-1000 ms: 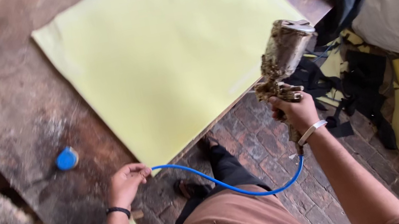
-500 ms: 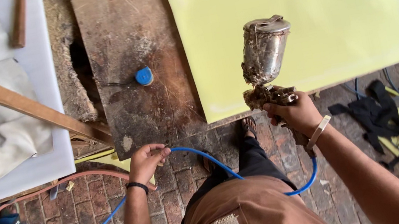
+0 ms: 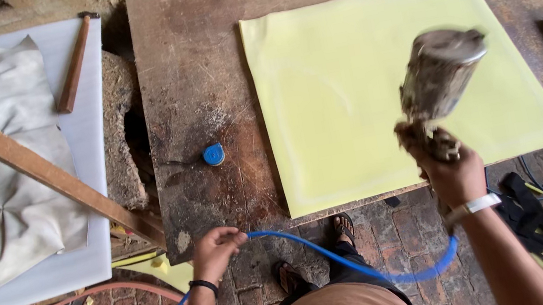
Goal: The person cuts a black fabric piece with shears, applies adhesive to a yellow foam sheet using a spray gun, and places the fabric over the foam. The person trims the fabric edges to fit the foam and sets the finished piece aside.
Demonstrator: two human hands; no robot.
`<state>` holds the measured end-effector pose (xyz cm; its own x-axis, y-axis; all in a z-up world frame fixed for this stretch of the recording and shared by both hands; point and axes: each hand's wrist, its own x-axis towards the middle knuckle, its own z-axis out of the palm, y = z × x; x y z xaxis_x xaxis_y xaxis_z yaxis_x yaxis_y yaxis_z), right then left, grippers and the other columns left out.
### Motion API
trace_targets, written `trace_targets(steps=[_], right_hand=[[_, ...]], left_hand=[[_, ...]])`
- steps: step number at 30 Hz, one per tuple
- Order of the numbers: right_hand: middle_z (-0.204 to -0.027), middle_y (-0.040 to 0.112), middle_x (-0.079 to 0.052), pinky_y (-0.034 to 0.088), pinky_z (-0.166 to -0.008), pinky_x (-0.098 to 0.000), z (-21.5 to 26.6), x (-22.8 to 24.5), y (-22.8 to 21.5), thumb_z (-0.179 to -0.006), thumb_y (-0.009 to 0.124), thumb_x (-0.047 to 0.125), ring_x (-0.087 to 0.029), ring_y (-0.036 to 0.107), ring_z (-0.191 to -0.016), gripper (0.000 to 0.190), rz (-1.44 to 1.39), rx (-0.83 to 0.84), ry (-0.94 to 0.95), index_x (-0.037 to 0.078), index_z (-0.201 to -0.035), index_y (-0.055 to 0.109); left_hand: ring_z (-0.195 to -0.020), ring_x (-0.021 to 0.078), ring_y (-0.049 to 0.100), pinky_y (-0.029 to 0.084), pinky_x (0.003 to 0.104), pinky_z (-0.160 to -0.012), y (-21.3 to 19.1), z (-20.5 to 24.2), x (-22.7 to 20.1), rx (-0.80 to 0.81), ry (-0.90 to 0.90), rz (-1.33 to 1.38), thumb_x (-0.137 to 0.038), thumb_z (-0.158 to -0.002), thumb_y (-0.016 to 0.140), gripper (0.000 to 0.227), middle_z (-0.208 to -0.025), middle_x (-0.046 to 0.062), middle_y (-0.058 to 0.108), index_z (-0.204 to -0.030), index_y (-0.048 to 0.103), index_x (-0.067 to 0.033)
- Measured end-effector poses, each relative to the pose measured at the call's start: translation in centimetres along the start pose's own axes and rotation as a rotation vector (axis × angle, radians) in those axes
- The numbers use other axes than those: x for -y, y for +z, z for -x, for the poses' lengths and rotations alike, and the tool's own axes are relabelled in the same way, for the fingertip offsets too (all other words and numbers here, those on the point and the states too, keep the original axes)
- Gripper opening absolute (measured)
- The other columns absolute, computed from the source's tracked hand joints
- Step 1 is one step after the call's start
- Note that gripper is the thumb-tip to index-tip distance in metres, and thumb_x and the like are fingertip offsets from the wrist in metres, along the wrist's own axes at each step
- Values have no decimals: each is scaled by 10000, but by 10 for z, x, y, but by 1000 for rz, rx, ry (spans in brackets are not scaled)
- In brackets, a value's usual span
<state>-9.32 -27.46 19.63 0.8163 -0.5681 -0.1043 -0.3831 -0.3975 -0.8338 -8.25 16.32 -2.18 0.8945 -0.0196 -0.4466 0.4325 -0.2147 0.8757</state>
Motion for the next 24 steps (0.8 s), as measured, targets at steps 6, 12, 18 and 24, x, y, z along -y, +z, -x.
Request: trace_targets(steps=[6,12,18,24], right_hand=[[-820,717,-129,549,-530,-304,-2,-26,-12,-876,760,81,-150,661,-608,455,-221,168,46,-11,-1312,666],[-910,725,-62,543,-578,-253,-44,-3,-23,-908,761,79,-106,662,-670,541,-362,-97,-262,-3,-1416,592],[-873,714,-41,510,-560,-260,-35,-20,-69,-910,786,123,-101,628,-649,504,-190,-238,-166,30,-1390,661],[-784,731,-85,519,-561,-323,-21,-63,-90,-873,824,128,-151,652,-617,343,29,-129,197,-24,-1169,743]], left_hand=[[-720,113,693,556,286,-655,36,-14,-25,81,-19,-82,-324,-770,868,364,-829,43,789,-1026,780,-80],[-735,121,681,562,283,-676,36,-35,-47,-38,-8,-25,-328,-797,859,336,-832,40,772,-990,794,-60],[-731,103,718,579,282,-648,80,-33,-69,62,-23,-201,-317,-777,855,308,-799,14,783,-987,786,-103],[-691,109,704,546,275,-612,117,-36,-76,199,39,-206,-308,-779,862,328,-755,37,777,-1013,772,-96]])
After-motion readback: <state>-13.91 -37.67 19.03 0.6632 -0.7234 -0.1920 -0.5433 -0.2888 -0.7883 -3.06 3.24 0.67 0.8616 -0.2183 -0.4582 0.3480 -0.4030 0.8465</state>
